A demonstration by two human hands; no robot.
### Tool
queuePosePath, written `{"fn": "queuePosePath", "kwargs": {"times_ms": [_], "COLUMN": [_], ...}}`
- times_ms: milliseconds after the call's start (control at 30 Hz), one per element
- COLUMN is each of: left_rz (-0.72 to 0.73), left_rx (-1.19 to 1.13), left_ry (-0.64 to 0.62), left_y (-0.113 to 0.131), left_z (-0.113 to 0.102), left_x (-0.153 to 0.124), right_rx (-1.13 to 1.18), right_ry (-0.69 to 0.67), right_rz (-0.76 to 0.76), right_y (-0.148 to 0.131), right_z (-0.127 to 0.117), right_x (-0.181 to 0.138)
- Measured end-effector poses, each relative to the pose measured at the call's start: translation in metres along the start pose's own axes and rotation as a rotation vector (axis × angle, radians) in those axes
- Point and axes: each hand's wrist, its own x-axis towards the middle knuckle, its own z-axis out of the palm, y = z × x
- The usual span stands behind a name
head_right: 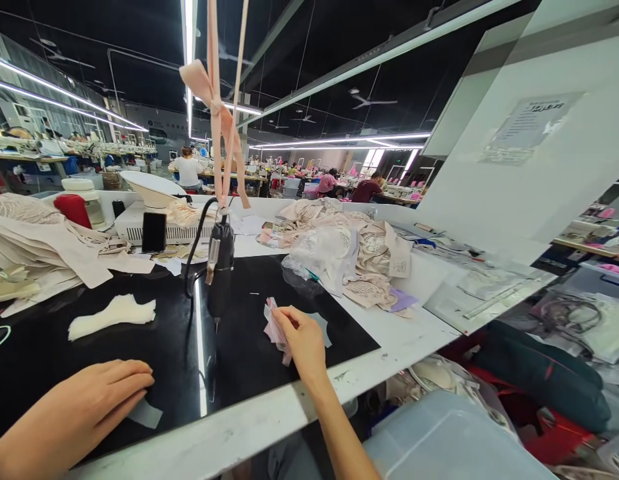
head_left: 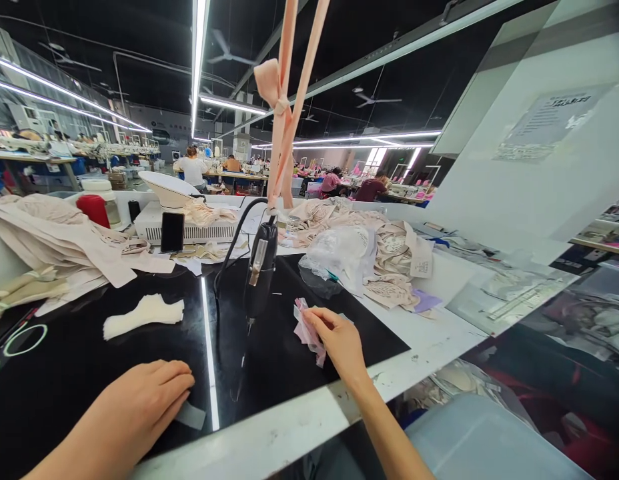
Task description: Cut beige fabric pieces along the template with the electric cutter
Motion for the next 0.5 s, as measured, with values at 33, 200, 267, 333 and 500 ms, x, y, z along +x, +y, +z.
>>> {"fn": "queuePosePath", "kwargs": {"times_ms": [33, 200, 267, 333, 500], "left_rz": [0.018, 0.117, 0.145, 0.159, 0.195], "left_rx": [-0.019, -0.128, -0.167, -0.195, -0.17], "left_ry": [-0.01, 0.025, 0.032, 0.037, 0.033], "left_y": [0.005, 0.032, 0.043, 0.054, 0.074], "left_z": [0.001, 0.017, 0.026, 0.032, 0.044], "left_x": [0.002, 0.022, 0.034, 0.049, 0.093], "right_rx": [0.01, 0.076, 0.106, 0.13, 0.195], "right_ry": [-0.004, -0.064, -0.087, -0.102, -0.101], "right_rz": [0.012, 0.02, 0.006, -0.005, -0.013], "right_y": [0.0, -0.003, -0.006, -0.01, -0.016], "right_z": [0.0, 0.004, 0.005, 0.006, 0.005], "right_x": [0.0, -0.002, -0.004, -0.006, -0.011]}}
